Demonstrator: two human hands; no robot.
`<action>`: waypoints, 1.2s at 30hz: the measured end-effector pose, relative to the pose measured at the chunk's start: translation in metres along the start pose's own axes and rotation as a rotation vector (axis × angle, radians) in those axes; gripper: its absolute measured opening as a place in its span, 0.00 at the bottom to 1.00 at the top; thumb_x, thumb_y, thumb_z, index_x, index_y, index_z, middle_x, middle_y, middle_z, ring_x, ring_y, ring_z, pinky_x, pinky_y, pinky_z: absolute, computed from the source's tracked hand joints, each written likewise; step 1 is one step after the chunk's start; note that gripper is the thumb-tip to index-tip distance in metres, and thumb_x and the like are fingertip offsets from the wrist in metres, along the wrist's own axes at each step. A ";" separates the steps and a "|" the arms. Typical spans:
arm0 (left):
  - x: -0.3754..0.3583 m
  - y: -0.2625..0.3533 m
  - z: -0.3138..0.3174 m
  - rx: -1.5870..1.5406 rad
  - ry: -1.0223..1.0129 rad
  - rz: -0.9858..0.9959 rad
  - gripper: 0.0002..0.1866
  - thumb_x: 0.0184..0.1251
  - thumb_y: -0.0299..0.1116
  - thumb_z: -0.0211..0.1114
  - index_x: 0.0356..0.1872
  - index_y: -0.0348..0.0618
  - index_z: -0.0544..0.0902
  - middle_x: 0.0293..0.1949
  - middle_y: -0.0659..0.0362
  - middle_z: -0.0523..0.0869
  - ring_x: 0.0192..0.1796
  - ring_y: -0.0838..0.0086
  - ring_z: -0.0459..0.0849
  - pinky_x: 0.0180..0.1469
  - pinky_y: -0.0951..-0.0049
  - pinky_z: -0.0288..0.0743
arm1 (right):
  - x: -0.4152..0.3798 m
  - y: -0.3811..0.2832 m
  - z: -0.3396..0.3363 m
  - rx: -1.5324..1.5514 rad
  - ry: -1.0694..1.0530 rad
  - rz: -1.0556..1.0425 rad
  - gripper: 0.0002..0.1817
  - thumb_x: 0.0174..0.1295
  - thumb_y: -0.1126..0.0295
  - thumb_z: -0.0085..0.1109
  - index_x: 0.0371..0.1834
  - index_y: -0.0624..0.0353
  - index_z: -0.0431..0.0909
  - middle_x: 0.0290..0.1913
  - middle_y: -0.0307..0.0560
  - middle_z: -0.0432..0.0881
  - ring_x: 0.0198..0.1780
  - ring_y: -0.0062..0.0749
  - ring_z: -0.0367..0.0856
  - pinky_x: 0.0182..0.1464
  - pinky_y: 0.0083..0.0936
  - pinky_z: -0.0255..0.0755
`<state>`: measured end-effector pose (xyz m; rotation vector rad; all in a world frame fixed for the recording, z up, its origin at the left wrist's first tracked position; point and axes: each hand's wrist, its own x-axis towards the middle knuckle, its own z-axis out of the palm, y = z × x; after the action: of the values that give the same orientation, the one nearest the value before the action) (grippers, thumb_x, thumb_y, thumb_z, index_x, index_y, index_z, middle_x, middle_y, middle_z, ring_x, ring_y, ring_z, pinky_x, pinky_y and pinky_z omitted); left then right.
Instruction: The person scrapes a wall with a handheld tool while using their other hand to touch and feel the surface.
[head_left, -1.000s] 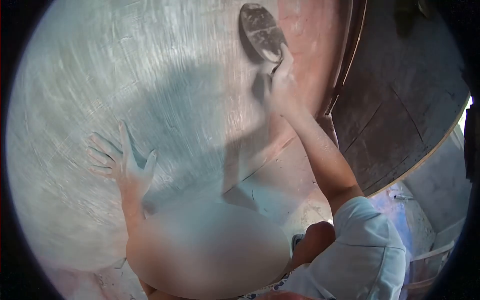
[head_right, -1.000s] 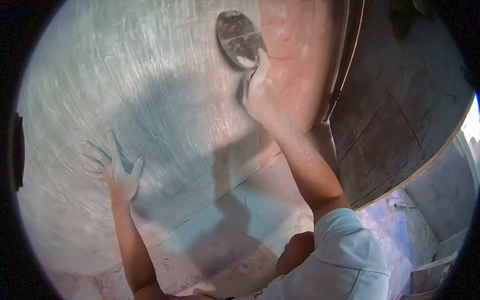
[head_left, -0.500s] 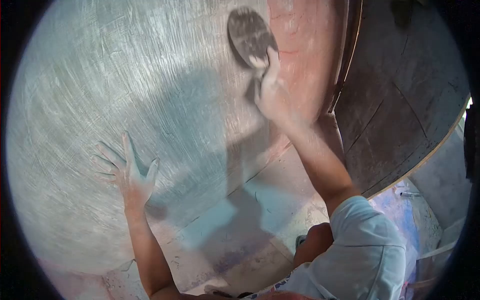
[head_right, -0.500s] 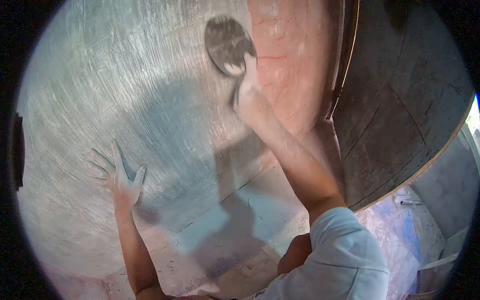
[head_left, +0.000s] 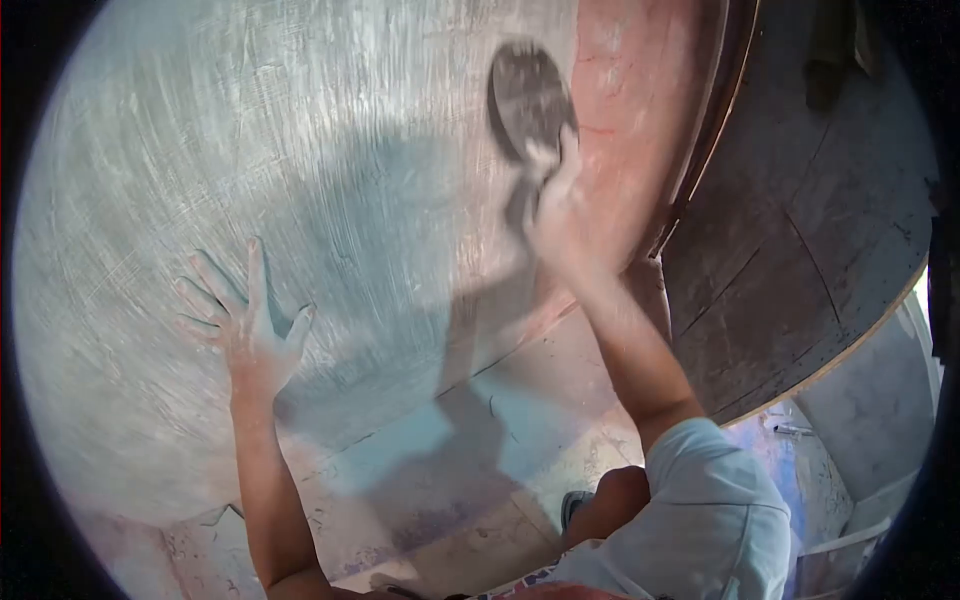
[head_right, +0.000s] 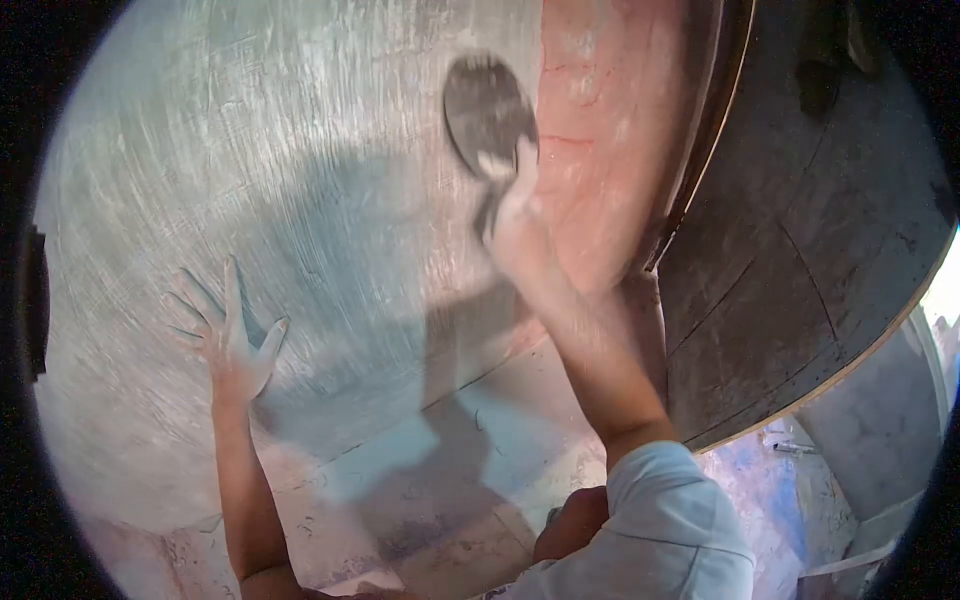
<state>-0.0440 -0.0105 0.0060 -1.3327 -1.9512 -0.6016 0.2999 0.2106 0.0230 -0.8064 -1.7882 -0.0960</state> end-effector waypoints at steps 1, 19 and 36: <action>0.001 -0.002 -0.001 -0.002 0.002 -0.009 0.62 0.53 0.52 0.83 0.89 0.72 0.54 0.88 0.35 0.29 0.86 0.25 0.25 0.74 0.11 0.22 | -0.027 0.005 0.006 0.047 -0.010 -0.039 0.42 0.75 0.76 0.52 0.85 0.72 0.37 0.60 0.68 0.86 0.50 0.64 0.89 0.56 0.48 0.81; -0.001 0.003 -0.003 -0.034 0.003 -0.019 0.61 0.53 0.48 0.84 0.89 0.74 0.57 0.89 0.39 0.29 0.87 0.26 0.26 0.74 0.11 0.20 | -0.078 0.002 0.000 -0.050 -0.176 0.202 0.47 0.71 0.78 0.54 0.84 0.77 0.32 0.53 0.86 0.84 0.51 0.73 0.90 0.57 0.51 0.82; -0.001 0.004 -0.005 0.005 0.002 -0.006 0.60 0.54 0.49 0.84 0.88 0.75 0.58 0.89 0.39 0.31 0.86 0.25 0.25 0.74 0.10 0.26 | -0.022 -0.015 -0.025 -0.115 -0.027 -0.011 0.47 0.67 0.84 0.55 0.84 0.73 0.35 0.54 0.86 0.83 0.50 0.77 0.88 0.51 0.52 0.84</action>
<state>-0.0386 -0.0127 0.0083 -1.3235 -1.9538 -0.6007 0.3151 0.1777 0.0179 -0.8837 -1.8250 -0.1974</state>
